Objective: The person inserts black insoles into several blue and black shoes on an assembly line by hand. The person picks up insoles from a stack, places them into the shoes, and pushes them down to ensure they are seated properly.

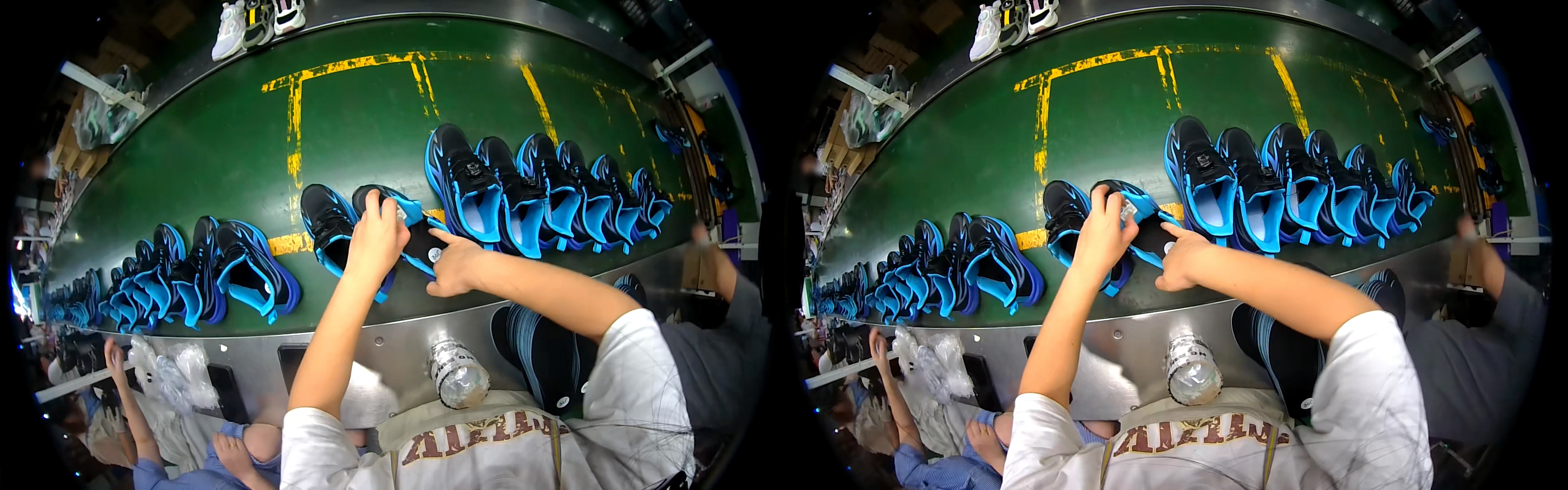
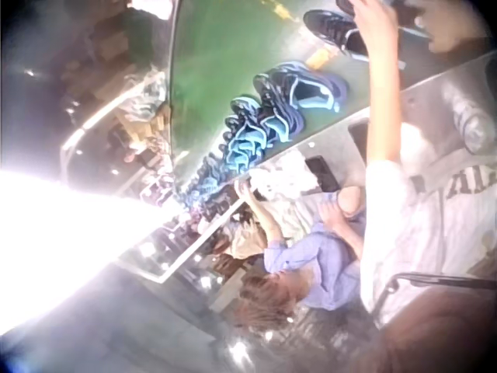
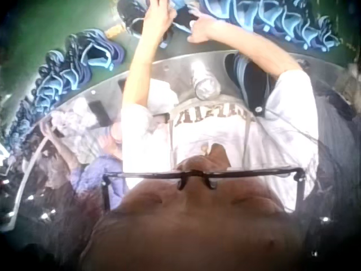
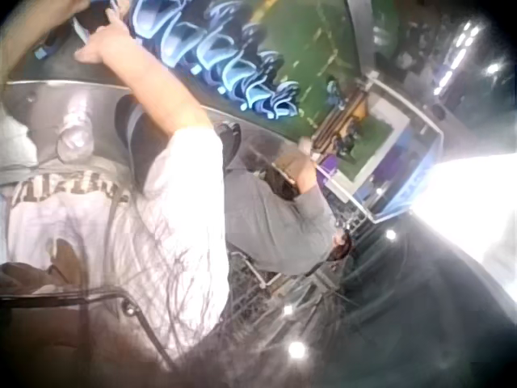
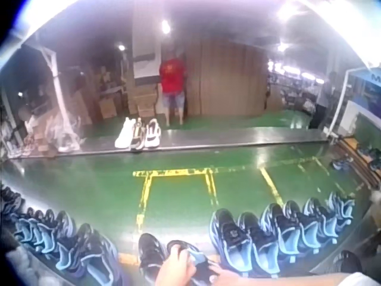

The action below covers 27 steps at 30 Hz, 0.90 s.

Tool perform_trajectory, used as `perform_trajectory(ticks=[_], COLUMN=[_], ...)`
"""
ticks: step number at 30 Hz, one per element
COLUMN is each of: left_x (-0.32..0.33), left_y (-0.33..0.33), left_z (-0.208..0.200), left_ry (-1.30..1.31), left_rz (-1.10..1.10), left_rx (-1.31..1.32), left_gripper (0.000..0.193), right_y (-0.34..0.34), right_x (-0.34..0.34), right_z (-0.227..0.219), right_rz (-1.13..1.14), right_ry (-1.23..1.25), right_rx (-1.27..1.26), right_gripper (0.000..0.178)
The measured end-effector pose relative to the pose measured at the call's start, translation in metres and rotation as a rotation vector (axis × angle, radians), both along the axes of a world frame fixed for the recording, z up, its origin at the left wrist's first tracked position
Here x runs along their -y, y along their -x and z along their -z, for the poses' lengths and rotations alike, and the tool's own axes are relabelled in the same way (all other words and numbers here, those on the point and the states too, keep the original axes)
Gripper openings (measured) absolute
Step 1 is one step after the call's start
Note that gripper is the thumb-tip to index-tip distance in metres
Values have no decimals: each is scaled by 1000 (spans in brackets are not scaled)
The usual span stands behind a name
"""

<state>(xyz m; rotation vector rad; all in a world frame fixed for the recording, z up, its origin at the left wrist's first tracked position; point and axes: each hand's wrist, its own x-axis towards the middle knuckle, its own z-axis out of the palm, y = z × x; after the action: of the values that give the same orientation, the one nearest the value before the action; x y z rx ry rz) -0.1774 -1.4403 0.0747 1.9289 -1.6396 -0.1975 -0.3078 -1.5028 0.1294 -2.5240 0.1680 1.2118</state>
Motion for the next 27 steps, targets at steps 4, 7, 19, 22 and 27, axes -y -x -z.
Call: perform_trajectory(ticks=[4,7,19,22,27], left_x=[8,5,-11,-9,2], left_y=[5,2,19,21,43], left_z=[-7,-5,0,4,2], left_ry=[-136,-111,-138,-258,-469], left_rz=[94,118,57,84,177], left_rx=[159,177,772,968,1072], left_gripper=[37,36,25,19,22], right_y=[34,74,118,118,126], right_x=[-11,-26,-40,-2,39], right_z=[40,38,35,25,61], right_rz=[104,497,629,722,415], right_ry=[99,42,-39,72,389], right_rx=[471,992,1160,1159,800], right_gripper=[27,5,32,48,36])
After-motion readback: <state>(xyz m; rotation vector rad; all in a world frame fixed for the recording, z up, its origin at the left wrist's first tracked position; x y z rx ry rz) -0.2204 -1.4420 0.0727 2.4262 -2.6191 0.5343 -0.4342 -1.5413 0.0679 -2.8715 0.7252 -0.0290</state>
